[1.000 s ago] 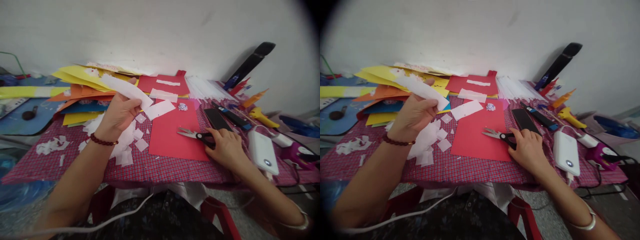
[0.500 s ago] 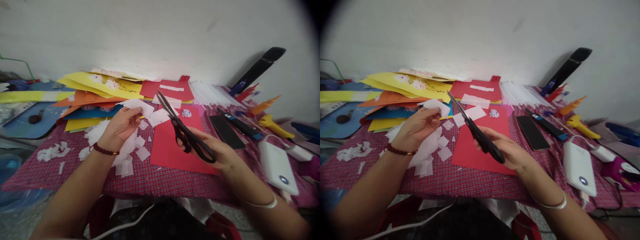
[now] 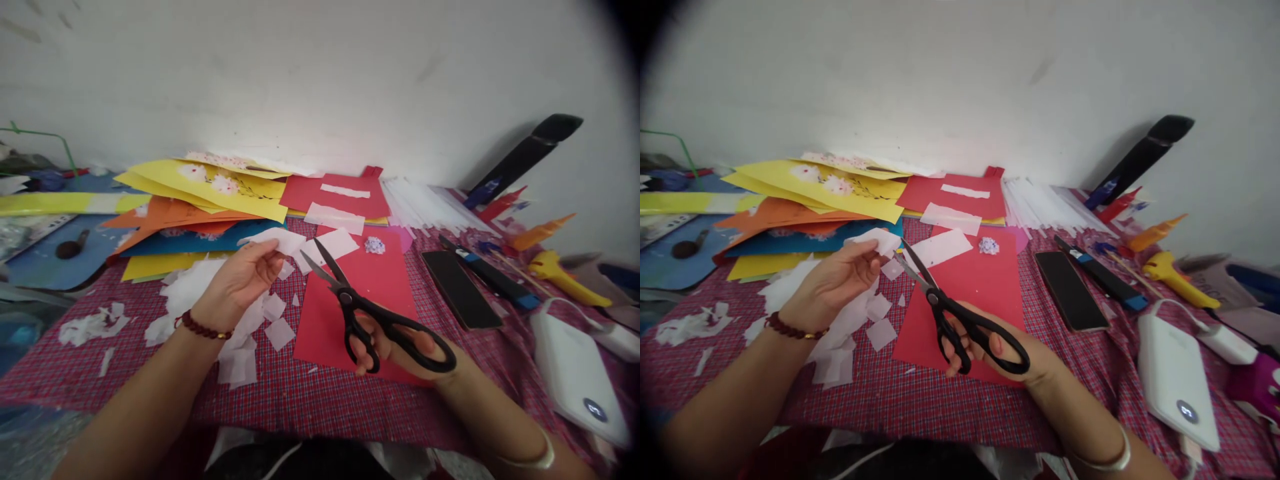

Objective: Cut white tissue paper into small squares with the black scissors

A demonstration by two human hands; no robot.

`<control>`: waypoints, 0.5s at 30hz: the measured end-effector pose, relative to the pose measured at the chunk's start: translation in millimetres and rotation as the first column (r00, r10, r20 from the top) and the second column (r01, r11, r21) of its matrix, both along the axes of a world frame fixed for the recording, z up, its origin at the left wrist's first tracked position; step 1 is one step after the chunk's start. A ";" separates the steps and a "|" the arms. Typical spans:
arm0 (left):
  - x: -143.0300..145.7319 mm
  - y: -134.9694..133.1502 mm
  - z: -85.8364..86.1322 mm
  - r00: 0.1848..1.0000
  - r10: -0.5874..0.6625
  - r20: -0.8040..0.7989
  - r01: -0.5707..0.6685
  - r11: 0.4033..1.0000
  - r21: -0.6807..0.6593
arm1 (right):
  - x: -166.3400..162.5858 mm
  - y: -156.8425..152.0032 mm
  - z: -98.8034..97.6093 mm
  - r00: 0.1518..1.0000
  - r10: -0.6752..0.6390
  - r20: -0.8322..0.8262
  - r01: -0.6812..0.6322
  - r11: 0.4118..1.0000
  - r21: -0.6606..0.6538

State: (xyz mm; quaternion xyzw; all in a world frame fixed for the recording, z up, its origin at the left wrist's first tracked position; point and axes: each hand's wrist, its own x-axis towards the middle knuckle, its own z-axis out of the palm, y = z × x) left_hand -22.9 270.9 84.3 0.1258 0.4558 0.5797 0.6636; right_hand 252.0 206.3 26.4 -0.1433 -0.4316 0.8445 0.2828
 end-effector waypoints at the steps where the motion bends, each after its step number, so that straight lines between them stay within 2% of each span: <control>1: 0.4 0.0 1.0 1.000 0.013 0.001 -0.013 1.000 -0.011 | 0.4 0.4 -1.0 1.000 0.001 0.002 -0.001 1.000 0.009; 4: 2.3 -1.6 4.1 1.000 0.024 -0.015 -0.025 0.999 -0.031 | 1.7 2.5 -5.7 1.000 0.013 -0.024 -0.013 1.000 0.014; 7: 3.4 -4.1 3.7 0.999 0.007 -0.045 -0.006 1.000 0.015 | 2.0 4.7 -9.4 0.999 0.013 -0.033 -0.013 1.000 -0.005; 12: 3.0 -8.7 -2.9 0.979 -0.119 -0.167 0.151 0.969 0.195 | 0.9 6.1 -9.7 1.000 0.008 -0.029 -0.009 0.999 -0.040; 15: 5.2 -12.2 -5.5 0.966 -0.150 -0.211 0.200 0.950 0.241 | 0.2 5.7 -8.7 0.999 0.024 -0.044 -0.027 0.997 -0.068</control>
